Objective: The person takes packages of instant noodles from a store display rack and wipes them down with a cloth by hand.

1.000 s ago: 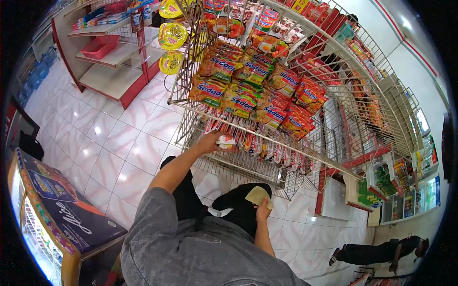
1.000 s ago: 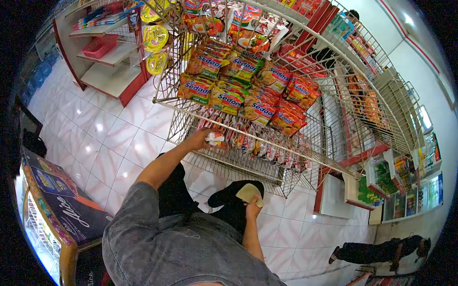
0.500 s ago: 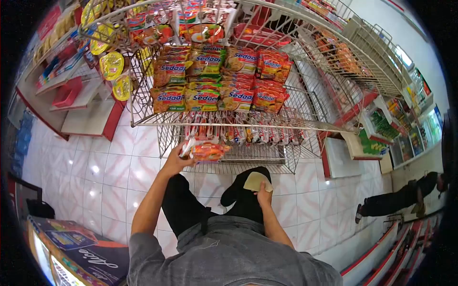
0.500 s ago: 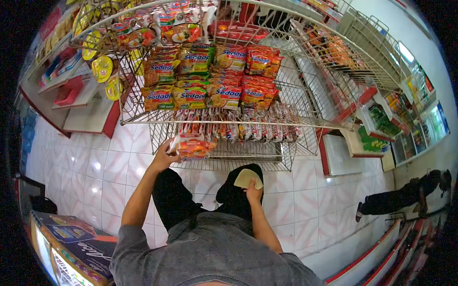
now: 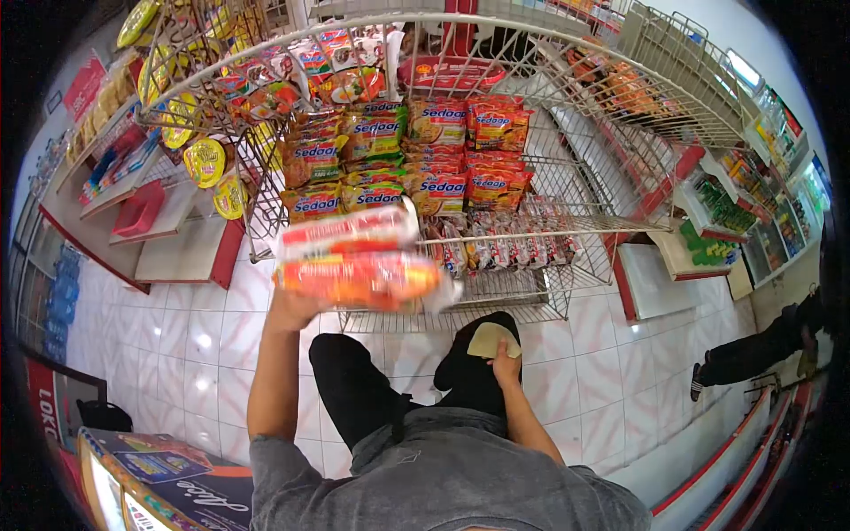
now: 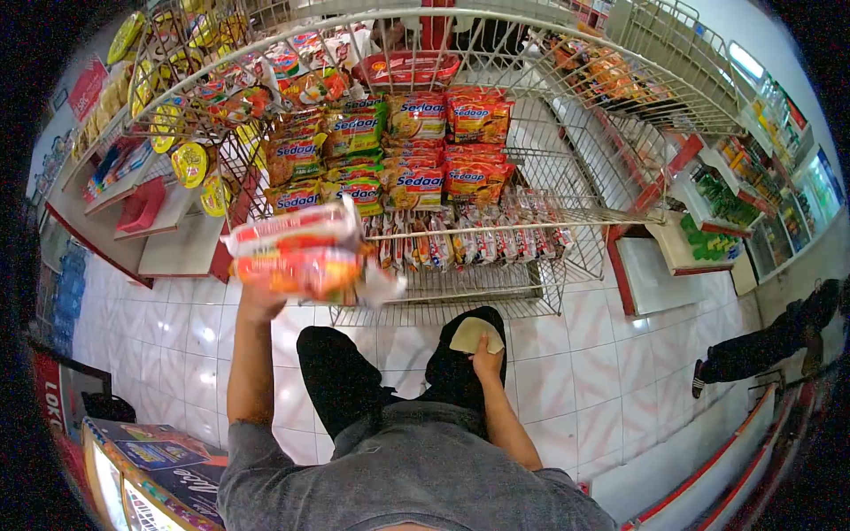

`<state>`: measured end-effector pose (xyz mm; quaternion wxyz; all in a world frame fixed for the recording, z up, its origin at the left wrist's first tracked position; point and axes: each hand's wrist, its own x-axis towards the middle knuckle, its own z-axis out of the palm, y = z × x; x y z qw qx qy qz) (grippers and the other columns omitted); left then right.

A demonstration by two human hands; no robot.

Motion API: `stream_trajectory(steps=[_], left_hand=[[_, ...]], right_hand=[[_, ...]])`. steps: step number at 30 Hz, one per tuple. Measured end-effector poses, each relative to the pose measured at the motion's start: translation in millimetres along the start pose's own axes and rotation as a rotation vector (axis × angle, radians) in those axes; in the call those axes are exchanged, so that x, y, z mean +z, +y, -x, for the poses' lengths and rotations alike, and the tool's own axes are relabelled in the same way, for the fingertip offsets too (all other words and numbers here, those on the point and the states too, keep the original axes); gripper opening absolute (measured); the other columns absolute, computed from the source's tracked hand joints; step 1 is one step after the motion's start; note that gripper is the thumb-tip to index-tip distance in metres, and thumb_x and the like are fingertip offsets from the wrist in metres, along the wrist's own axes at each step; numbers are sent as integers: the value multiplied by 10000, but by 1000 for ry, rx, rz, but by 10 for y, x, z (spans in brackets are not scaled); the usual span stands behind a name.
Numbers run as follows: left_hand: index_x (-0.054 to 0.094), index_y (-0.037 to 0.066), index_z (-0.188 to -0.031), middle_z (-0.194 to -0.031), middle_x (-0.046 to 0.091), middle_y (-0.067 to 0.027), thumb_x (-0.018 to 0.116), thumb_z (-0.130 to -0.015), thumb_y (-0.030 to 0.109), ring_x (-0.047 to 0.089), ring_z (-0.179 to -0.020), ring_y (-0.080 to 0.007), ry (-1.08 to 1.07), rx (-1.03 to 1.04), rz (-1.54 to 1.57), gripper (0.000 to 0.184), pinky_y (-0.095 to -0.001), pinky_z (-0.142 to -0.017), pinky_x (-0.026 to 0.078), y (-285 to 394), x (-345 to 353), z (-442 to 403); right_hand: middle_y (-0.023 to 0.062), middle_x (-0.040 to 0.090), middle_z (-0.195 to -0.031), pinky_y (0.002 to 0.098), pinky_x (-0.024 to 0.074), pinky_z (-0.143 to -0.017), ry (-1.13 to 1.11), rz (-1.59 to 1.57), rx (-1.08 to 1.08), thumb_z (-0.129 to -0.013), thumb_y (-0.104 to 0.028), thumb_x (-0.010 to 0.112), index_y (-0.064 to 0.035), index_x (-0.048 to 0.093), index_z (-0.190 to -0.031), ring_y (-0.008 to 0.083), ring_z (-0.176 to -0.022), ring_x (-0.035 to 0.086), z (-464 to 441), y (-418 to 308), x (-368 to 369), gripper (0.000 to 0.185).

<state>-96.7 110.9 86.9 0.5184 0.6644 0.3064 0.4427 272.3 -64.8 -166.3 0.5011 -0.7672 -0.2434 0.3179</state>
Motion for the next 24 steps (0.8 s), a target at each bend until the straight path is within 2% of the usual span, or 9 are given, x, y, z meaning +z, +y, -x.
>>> stream_trajectory(steps=[2, 4, 7, 10, 15, 18, 19, 22, 24], left_hand=[[512, -5, -1187, -1057, 618, -78, 828, -625, 215, 606, -953, -173, 90, 42, 108, 681, -332, -840, 509, 332, 90, -259], [481, 16, -1213, -1041, 611, -63, 787, -659, 118, 605, -952, -163, 124, 35, 145, 641, -310, -784, 523, 431, 52, -448], [473, 19, -1222, -1048, 609, -63, 737, -704, 30, 614, -926, -166, 192, 53, 87, 581, -306, -780, 536, 768, 190, -640], [480, 7, -1215, -1067, 606, -63, 729, -718, 20, 607, -941, -156, 122, 50, -58, 556, -283, -787, 524, 939, 202, -803], [484, -12, -1239, -1051, 605, -62, 744, -699, 39, 575, -921, -115, 51, 62, -329, 602, -242, -806, 469, 815, 116, -1011], [485, -4, -1246, -1049, 608, -55, 736, -702, 39, 576, -928, -127, -30, 106, -468, 601, -251, -827, 464, 723, 106, -1064], [499, -11, -1232, -1022, 626, -81, 755, -677, 60, 588, -916, -140, -45, 49, -433, 615, -264, -815, 473, 611, 90, -1095], [513, -16, -1215, -996, 639, -122, 783, -640, 87, 603, -895, -160, -30, 56, -745, 644, -282, -800, 483, 408, 69, -1119], [527, -16, -1193, -969, 643, -151, 799, -615, 104, 615, -858, -188, -12, 86, -724, 649, -304, -775, 492, 309, 95, -1129]], right_hand=[[138, 653, -833, 267, 500, -429, -17, -43, -13, -960, -253, 456, 65, 561, -1065, 192, -553, 630, -21, 10, 4, 350], [134, 653, -811, 262, 497, -426, -33, -82, -34, -960, -242, 460, 62, 558, -1064, 187, -552, 630, -15, 39, -4, 337], [127, 652, -783, 255, 489, -419, -31, -151, -13, -963, -234, 458, 58, 549, -1066, 183, -548, 631, -43, 131, 15, 323], [127, 651, -784, 257, 483, -414, -5, -160, -47, -966, -239, 450, 56, 541, -1060, 186, -549, 633, -59, 160, 45, 322], [132, 642, -793, 278, 503, -430, -45, -188, -49, -948, -261, 484, 62, 546, -1051, 192, -554, 637, -35, 121, 4, 345], [133, 642, -788, 279, 502, -425, -45, -197, -73, -949, -266, 484, 61, 550, -1040, 192, -559, 642, -3, 60, 0, 346], [134, 643, -787, 280, 502, -424, -44, -192, -74, -949, -270, 484, 61, 551, -1037, 192, -558, 643, 0, 62, -1, 348], [137, 644, -788, 282, 502, -422, -30, -163, -50, -948, -284, 486, 61, 553, -1030, 194, -558, 643, 16, 46, 1, 361], [139, 645, -788, 284, 502, -420, -20, -155, -36, -947, -292, 489, 62, 554, -1028, 196, -556, 642, -11, 79, 9, 369]])
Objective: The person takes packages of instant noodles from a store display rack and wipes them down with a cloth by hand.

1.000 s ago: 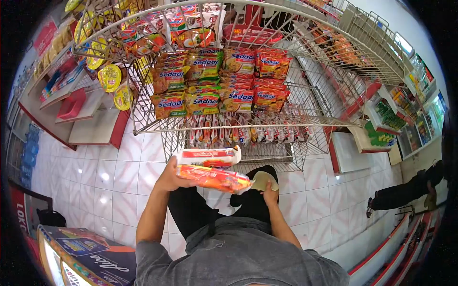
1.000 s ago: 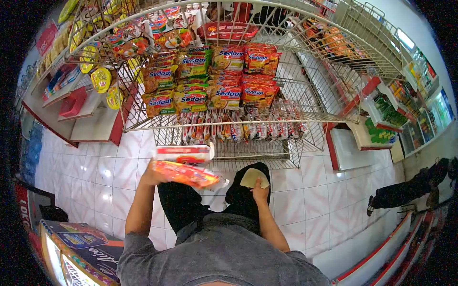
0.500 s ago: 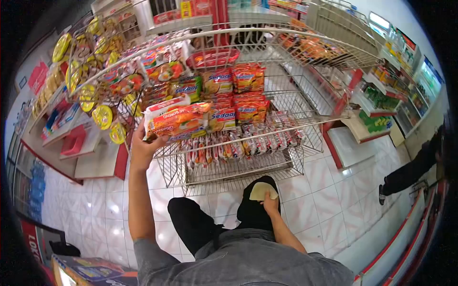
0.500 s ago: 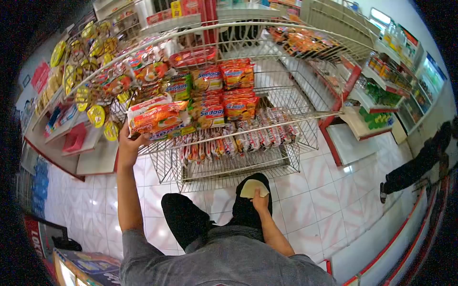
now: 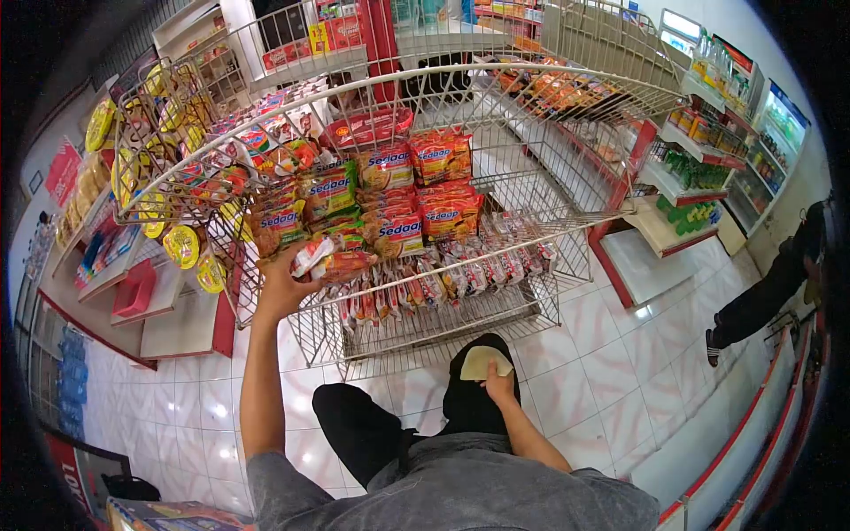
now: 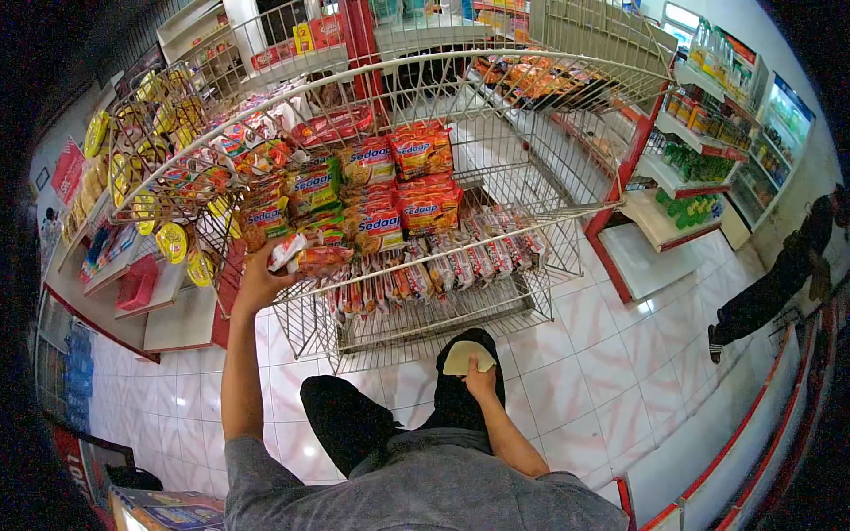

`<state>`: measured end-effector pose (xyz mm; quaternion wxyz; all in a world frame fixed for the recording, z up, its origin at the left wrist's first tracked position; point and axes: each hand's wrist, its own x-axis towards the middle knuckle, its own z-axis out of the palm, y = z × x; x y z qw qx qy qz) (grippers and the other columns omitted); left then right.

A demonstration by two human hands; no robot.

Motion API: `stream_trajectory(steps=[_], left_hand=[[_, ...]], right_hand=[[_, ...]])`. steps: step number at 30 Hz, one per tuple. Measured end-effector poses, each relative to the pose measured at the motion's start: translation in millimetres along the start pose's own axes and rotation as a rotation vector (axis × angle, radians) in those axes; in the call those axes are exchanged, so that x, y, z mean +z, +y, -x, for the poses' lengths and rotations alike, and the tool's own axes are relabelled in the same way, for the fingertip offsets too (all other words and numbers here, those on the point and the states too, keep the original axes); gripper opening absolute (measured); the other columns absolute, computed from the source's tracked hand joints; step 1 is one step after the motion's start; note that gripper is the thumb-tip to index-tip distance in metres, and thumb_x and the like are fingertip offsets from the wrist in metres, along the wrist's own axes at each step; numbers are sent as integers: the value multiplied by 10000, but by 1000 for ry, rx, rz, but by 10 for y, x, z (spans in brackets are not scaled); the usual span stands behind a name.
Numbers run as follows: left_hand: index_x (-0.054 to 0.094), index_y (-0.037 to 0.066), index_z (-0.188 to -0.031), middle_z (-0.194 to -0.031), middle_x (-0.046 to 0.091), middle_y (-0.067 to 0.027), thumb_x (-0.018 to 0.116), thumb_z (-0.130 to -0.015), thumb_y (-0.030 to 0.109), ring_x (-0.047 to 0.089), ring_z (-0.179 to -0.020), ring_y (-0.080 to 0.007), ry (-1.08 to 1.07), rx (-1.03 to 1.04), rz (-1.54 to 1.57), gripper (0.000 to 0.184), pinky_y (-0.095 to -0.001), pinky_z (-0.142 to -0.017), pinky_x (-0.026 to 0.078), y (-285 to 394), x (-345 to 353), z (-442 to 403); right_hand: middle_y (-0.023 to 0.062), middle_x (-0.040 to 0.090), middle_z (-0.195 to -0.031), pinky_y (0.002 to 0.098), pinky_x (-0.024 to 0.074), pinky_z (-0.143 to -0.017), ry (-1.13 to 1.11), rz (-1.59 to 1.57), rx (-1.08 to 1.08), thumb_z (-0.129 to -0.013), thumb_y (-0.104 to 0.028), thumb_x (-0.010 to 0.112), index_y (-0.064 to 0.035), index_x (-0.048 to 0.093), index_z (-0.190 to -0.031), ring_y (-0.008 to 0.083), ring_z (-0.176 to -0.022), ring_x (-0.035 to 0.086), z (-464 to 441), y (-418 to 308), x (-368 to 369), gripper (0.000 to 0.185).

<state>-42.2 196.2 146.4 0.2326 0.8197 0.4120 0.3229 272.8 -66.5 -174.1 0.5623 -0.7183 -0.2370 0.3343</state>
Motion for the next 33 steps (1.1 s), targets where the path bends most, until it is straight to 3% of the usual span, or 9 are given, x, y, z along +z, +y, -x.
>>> stream_trajectory(steps=[3, 6, 10, 13, 17, 20, 21, 28, 33], left_hand=[[538, -11, -1173, -982, 632, -155, 804, -605, 99, 618, -868, -235, 36, -2, -10, 638, -322, -780, 489, 31, 96, 39], [529, -9, -1181, -1020, 614, -157, 810, -594, 100, 607, -913, -270, 77, 135, 8, 660, -331, -809, 481, -125, 221, 29], [498, 14, -1229, -1059, 602, -166, 820, -593, 135, 597, -939, -293, 31, 107, -79, 723, -354, -829, 481, -128, 195, 34], [484, 24, -1255, -1094, 597, -179, 817, -616, 186, 595, -970, -303, -51, -32, -135, 738, -363, -832, 485, 5, 160, 41], [465, 36, -1285, -1163, 574, -205, 810, -640, 238, 582, -1044, -315, -108, 0, -166, 759, -371, -859, 479, 15, 146, 5], [449, 34, -1297, -1199, 553, -200, 806, -671, 300, 576, -1052, -300, -148, 9, -232, 768, -360, -877, 471, 42, 142, -3], [425, 54, -1331, -1226, 540, -208, 772, -709, 381, 574, -1057, -300, -206, -71, -200, 783, -370, -883, 466, 67, 131, -3], [477, 27, -1287, -1090, 607, -219, 688, -774, 461, 608, -965, -317, -117, -134, -199, 704, -391, -816, 482, 74, 163, 7], [537, 0, -1211, -1045, 622, -231, 661, -803, 436, 614, -970, -330, 73, -12, -174, 610, -383, -811, 477, -83, 212, 10]], right_hand=[[133, 644, -770, 277, 500, -419, -2, -1, -4, -951, -289, 479, 57, 555, -1023, 191, -547, 635, -35, 91, 9, 361], [124, 642, -750, 271, 499, -418, 2, 18, -8, -956, -278, 470, 52, 558, -1016, 183, -537, 628, -35, 61, 9, 347], [143, 644, -793, 289, 507, -427, -13, 40, 29, -934, -308, 509, 65, 554, -1031, 196, -545, 631, -26, 42, -9, 389], [155, 644, -832, 291, 512, -436, 9, 64, 65, -929, -325, 517, 72, 539, -1062, 196, -550, 632, -51, 106, 23, 419], [172, 640, -883, 291, 513, -439, -4, 67, 78, -922, -339, 530, 80, 516, -1098, 204, -574, 640, -58, 76, 13, 455], [113, 634, -732, 266, 484, -412, 49, 32, 0, -956, -235, 467, 50, 579, -963, 179, -531, 621, -42, 91, 50, 306], [113, 636, -729, 266, 484, -413, 44, 36, -10, -956, -237, 466, 52, 578, -965, 179, -526, 620, -20, 33, 42, 310], [134, 650, -766, 271, 490, -420, 9, 27, -7, -951, -257, 464, 67, 561, -1001, 184, -536, 630, 46, -149, 27, 342], [169, 644, -836, 281, 500, -417, -39, 31, 46, -939, -269, 494, 79, 513, -1061, 206, -572, 651, 8, -111, 0, 369]])
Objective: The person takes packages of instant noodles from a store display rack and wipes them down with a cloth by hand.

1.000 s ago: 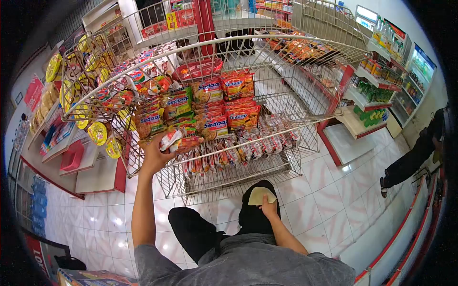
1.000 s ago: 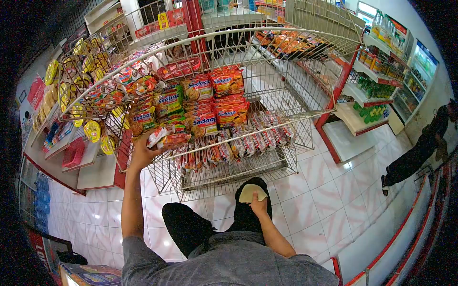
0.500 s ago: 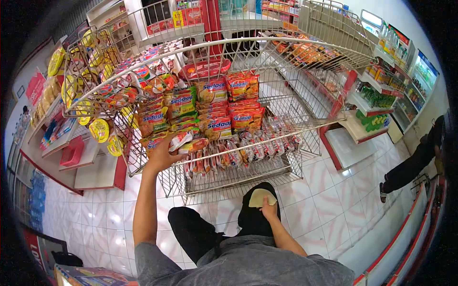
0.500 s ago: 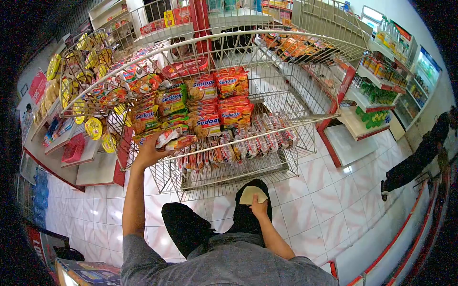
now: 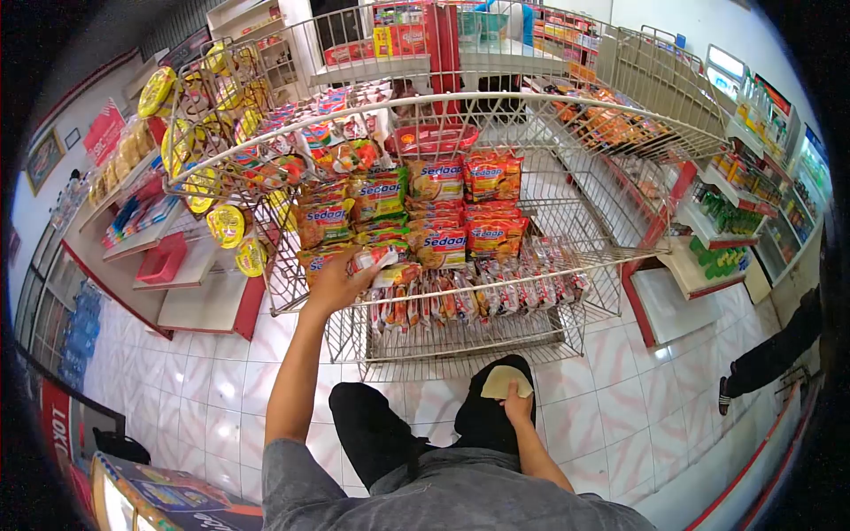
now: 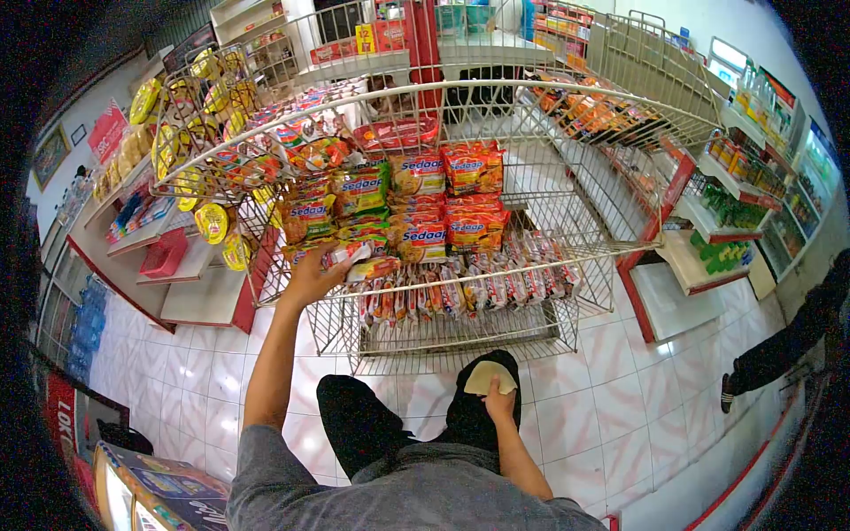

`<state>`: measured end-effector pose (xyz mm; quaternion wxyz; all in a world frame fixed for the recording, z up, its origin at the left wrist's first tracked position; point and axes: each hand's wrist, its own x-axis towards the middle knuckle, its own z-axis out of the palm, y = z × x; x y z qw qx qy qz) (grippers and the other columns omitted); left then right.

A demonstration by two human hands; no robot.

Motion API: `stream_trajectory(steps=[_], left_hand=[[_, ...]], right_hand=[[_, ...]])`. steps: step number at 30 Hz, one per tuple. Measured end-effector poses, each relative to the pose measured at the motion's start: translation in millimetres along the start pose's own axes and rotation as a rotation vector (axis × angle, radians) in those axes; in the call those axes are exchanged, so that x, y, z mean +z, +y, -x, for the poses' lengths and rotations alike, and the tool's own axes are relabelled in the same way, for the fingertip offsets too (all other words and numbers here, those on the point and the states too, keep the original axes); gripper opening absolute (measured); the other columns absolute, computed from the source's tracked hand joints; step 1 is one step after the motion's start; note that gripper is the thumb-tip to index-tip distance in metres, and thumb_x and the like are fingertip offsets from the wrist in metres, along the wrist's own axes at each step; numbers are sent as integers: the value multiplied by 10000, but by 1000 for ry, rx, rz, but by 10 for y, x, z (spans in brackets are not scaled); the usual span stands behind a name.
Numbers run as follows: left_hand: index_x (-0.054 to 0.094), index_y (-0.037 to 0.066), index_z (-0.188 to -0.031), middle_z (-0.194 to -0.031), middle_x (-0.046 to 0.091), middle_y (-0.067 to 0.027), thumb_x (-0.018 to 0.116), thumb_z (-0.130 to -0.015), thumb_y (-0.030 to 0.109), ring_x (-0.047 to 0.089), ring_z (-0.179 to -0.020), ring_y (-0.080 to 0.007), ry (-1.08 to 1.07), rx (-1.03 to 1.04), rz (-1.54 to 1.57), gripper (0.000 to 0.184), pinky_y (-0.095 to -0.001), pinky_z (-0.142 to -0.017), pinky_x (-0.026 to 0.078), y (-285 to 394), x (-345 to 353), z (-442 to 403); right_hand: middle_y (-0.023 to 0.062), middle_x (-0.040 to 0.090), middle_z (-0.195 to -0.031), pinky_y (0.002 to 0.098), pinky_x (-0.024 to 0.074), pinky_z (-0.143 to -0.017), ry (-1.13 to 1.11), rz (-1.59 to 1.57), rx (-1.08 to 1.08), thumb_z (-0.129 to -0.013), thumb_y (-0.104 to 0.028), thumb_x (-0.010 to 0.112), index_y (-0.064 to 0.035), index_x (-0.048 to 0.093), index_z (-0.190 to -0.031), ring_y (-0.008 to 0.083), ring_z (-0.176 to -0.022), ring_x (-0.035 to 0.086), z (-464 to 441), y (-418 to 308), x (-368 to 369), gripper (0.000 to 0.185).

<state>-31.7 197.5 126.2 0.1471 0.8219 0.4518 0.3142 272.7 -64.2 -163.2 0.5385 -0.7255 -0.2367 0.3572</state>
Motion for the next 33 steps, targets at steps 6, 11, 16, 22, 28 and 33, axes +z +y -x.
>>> stream_trajectory(steps=[6, 11, 16, 22, 28, 33], left_hand=[[574, 12, -1163, -932, 657, -195, 655, -804, 437, 646, -851, -306, -30, -43, 19, 561, -381, -726, 488, 18, -33, 9], [570, 29, -1173, -894, 666, -177, 655, -795, 464, 650, -818, -289, -44, -75, 26, 582, -376, -712, 490, -58, 2, 3], [469, 31, -1295, -1193, 566, -211, 815, -621, 445, 567, -1081, -314, -179, -146, -18, 863, -377, -898, 454, 88, -88, 3], [424, -28, -1311, -1235, 533, -231, 847, -599, 364, 551, -1113, -323, -289, -122, 10, 917, -372, -938, 444, 147, -78, -91], [374, -23, -1349, -1303, 477, -238, 828, -614, 420, 496, -1189, -326, -281, -92, -33, 970, -375, -977, 415, 131, -29, -101], [353, -28, -1349, -1237, 509, -259, 813, -611, 471, 516, -1146, -355, -234, -44, -88, 1003, -390, -943, 430, 124, -6, -87]], right_hand=[[175, 642, -844, 300, 509, -442, 20, 9, -7, -934, -311, 497, 93, 491, -1092, 214, -566, 641, -74, 195, 2, 434], [159, 641, -829, 289, 508, -454, 30, 41, 4, -947, -309, 471, 80, 509, -1086, 208, -564, 635, -128, 292, 2, 414], [125, 650, -781, 255, 478, -423, 35, 30, -37, -974, -281, 424, 48, 556, -1031, 185, -562, 638, -80, 211, 29, 359], [121, 647, -791, 252, 488, -426, 25, 15, -37, -968, -267, 442, 46, 553, -1052, 186, -582, 644, -55, 161, 27, 342], [166, 633, -888, 281, 506, -425, 57, 4, -21, -942, -296, 491, 70, 516, -1103, 200, -593, 640, -40, 130, 25, 401], [191, 624, -938, 303, 511, -429, 69, 11, 33, -936, -320, 504, 83, 485, -1141, 213, -617, 646, -78, 228, 5, 453]])
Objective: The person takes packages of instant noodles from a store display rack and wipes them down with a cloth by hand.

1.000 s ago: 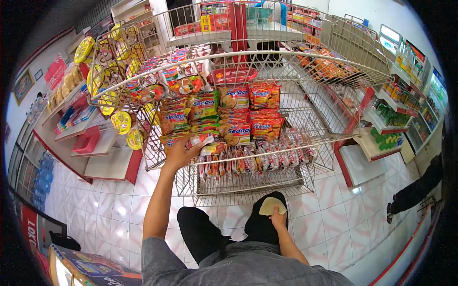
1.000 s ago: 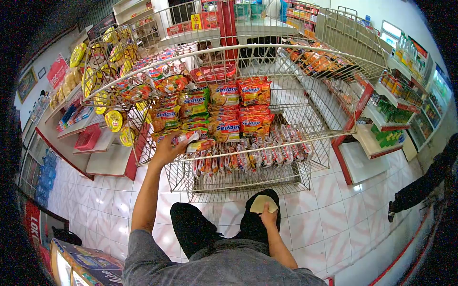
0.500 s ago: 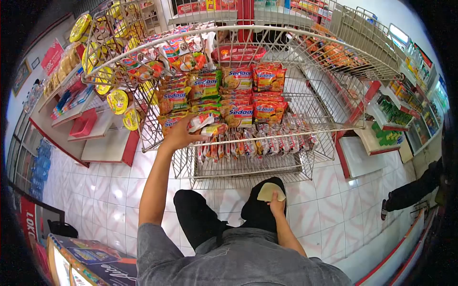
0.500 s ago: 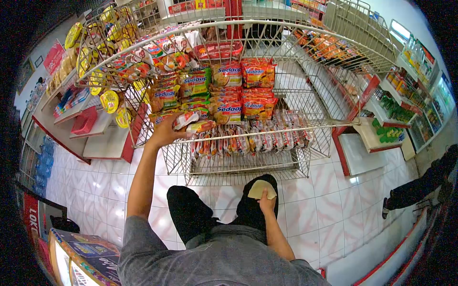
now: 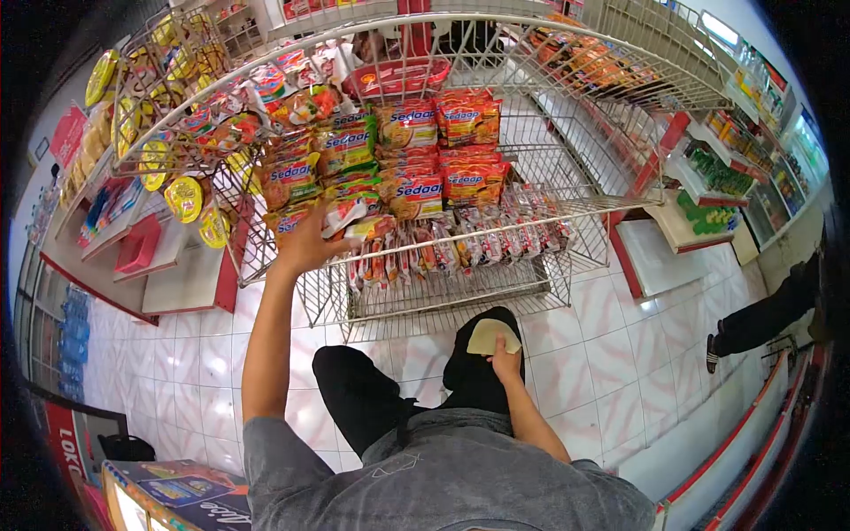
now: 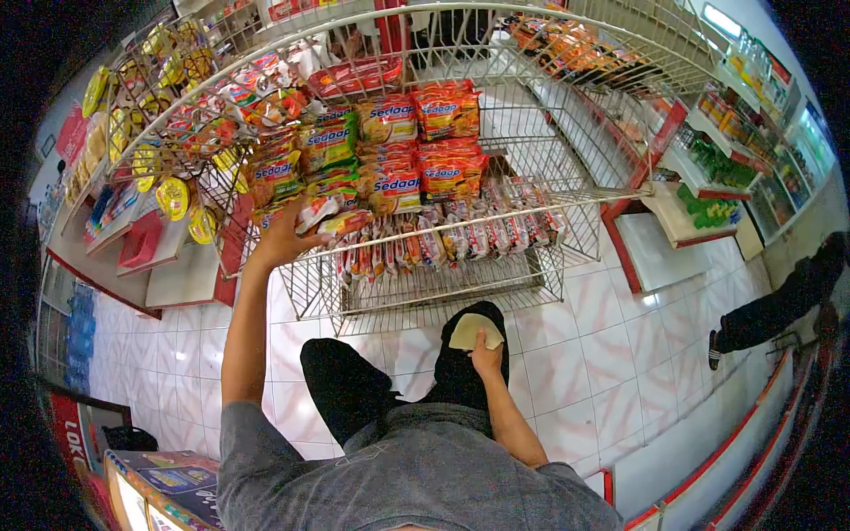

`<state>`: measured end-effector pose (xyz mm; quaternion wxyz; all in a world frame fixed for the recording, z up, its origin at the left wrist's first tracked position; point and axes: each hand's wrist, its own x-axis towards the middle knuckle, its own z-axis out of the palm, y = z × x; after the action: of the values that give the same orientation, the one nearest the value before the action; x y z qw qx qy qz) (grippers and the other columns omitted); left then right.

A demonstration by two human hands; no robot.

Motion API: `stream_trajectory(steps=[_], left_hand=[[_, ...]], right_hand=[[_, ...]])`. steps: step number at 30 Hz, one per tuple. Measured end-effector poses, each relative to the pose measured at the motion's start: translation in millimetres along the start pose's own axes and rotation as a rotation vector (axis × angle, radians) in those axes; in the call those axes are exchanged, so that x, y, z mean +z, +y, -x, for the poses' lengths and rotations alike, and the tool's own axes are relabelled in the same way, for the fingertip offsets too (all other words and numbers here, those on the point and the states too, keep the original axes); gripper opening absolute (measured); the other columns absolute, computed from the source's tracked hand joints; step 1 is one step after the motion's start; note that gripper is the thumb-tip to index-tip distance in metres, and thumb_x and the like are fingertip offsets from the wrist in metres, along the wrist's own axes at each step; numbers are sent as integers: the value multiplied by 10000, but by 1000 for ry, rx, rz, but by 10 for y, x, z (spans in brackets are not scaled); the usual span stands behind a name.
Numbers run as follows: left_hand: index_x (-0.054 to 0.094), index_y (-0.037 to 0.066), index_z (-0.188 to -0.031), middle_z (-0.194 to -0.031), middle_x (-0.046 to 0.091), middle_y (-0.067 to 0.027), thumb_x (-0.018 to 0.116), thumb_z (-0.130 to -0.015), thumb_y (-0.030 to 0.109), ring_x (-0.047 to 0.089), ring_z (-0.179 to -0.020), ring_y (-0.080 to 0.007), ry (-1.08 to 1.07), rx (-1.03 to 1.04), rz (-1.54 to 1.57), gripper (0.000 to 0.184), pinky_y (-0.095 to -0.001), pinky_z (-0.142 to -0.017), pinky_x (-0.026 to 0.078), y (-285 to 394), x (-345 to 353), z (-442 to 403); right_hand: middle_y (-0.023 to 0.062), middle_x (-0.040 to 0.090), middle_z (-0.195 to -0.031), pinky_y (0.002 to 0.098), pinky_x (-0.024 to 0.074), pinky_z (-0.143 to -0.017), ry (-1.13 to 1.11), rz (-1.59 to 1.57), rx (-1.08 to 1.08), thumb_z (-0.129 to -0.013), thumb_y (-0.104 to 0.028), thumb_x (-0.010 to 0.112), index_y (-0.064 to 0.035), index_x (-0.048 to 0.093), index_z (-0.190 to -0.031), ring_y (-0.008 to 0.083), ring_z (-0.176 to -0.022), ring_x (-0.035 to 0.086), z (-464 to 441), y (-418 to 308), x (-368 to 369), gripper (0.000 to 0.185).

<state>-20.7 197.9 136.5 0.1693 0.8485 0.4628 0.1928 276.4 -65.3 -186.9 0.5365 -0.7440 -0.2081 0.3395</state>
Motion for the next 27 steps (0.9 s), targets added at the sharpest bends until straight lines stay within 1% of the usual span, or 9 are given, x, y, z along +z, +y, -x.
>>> stream_trajectory(steps=[3, 5, 8, 14, 16, 18, 21, 23, 27], left_hand=[[361, -12, -1337, -1170, 537, -240, 798, -657, 415, 541, -1090, -350, 53, 5, -117, 914, -412, -907, 441, 398, -304, 190], [386, 8, -1330, -1209, 531, -217, 785, -679, 393, 544, -1104, -326, 129, 357, -131, 855, -391, -907, 446, 593, -533, 316], [498, -1, -1248, -1237, 546, -178, 766, -726, 359, 560, -1118, -250, -154, 468, 357, 689, -351, -904, 454, 1262, -1121, 494], [625, -20, -983, -874, 641, -62, 573, -904, 212, 579, -719, -99, 521, 689, 368, 251, -231, -640, 461, 2004, -1901, 24], [625, 0, -1014, -887, 644, -59, 564, -914, 217, 580, -731, -102, 518, 629, 279, 247, -245, -645, 468, 2150, -2123, -391], [623, 41, -1064, -950, 640, -51, 590, -905, 275, 583, -759, -110, 443, 599, 65, 285, -253, -673, 475, 2201, -2214, -838], [571, 64, -1173, -1144, 580, -118, 608, -882, 303, 584, -957, -228, -17, 326, -226, 378, -366, -850, 502, 2009, -2144, -1387], [572, 57, -1150, -1176, 577, -120, 623, -865, 239, 584, -1038, -211, -229, 269, -440, 342, -367, -856, 502, 1811, -2139, -1546], [601, 26, -1025, -949, 653, -98, 670, -832, 323, 624, -889, -197, -378, 229, -505, 361, -359, -788, 507, 1783, -2088, -1435]], right_hand=[[165, 629, -877, 290, 508, -437, 9, 7, 4, -942, -298, 492, 73, 530, -1076, 201, -595, 635, 92, -144, -15, 397], [114, 635, -761, 264, 492, -429, 2, -12, -50, -951, -259, 474, 51, 578, -997, 166, -542, 613, 108, -170, -8, 331], [100, 630, -729, 258, 481, -424, -26, 27, -99, -954, -262, 470, 40, 581, -988, 155, -529, 605, 92, -170, 15, 323], [140, 640, -841, 294, 499, -427, -117, -64, -124, -944, -238, 492, 52, 582, -1039, 197, -571, 625, 101, -204, 20, 319], [144, 639, -865, 295, 503, -421, -82, -85, -100, -938, -230, 500, 58, 563, -1068, 207, -579, 631, 119, -223, 24, 322], [152, 635, -898, 304, 515, -435, -85, -130, -93, -937, -239, 502, 57, 541, -1102, 213, -596, 638, 95, -181, 21, 341], [168, 627, -939, 319, 528, -456, -89, -155, -72, -936, -250, 506, 54, 507, -1148, 221, -623, 644, 77, -43, -19, 371], [175, 624, -949, 326, 534, -468, -115, -158, -67, -936, -255, 504, 54, 487, -1170, 224, -633, 647, -24, 1, -35, 387], [146, 633, -796, 302, 501, -427, -101, -191, -60, -947, -206, 468, 57, 525, -1071, 210, -555, 628, -70, 111, -34, 297]])
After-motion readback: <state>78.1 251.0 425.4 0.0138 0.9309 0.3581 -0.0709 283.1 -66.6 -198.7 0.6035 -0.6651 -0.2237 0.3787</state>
